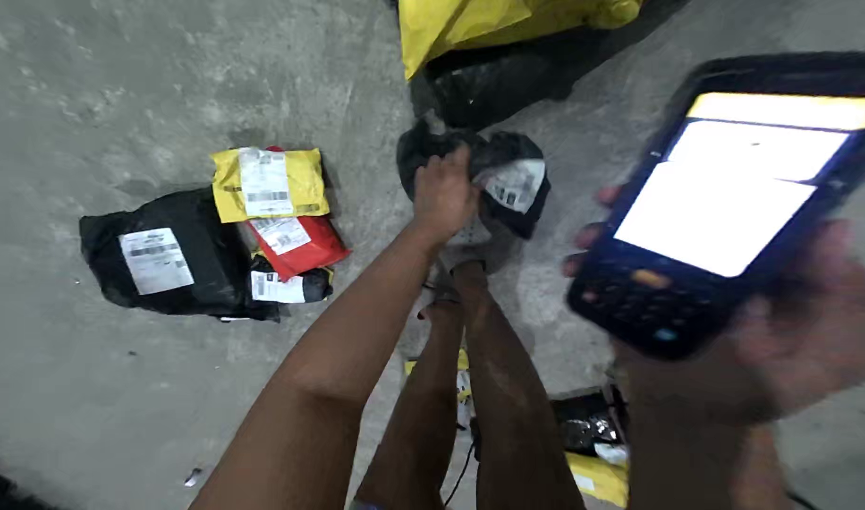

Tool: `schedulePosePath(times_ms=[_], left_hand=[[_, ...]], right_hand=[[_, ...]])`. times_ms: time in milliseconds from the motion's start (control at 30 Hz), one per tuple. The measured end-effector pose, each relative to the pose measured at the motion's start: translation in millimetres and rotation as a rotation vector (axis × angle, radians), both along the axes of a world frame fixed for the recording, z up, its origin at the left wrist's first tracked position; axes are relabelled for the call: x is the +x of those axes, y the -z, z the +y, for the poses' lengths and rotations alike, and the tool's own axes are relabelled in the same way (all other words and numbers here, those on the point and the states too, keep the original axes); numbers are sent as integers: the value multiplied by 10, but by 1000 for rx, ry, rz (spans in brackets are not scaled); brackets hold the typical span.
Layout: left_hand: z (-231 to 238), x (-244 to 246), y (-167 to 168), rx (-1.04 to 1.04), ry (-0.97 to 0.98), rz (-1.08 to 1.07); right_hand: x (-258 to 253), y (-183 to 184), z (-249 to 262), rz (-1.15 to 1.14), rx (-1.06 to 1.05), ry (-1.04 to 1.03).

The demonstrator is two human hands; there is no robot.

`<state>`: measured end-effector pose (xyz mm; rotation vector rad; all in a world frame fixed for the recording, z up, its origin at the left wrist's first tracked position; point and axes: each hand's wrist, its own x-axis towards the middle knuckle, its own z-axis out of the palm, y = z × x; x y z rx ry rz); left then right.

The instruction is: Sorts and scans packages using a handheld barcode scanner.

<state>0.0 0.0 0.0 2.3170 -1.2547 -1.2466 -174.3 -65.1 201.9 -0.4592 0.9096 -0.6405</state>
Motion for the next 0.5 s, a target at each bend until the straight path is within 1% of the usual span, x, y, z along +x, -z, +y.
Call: schedulePosePath(times_ms=[67,100,133,200,267,300,400,467,500], left_hand=[[284,267,-244,129,-265,167],[448,390,-393,133,-413,245],[582,493,-522,106,-549,308],[815,592,-718,37,-759,413],[981,605,-835,-21,-881,432],[1015,613,-874,-34,-926,414],[1033,634,-956,12,-1060,344],[992,644,-914,95,-1154,313],[948,668,-835,142,-1199,304]], right_hand=[[-240,-50,-17,107,-84,-54],[-292,-100,14,170,-87,-69],[-268,-174,58,225,-66,-74],[-107,-383,226,258,73,-52],[145,-604,455,224,259,-61],[285,-699,574,195,332,-103],[583,-867,855,32,630,-251],[789,-850,937,24,755,-325],[884,-738,966,25,760,-357]])
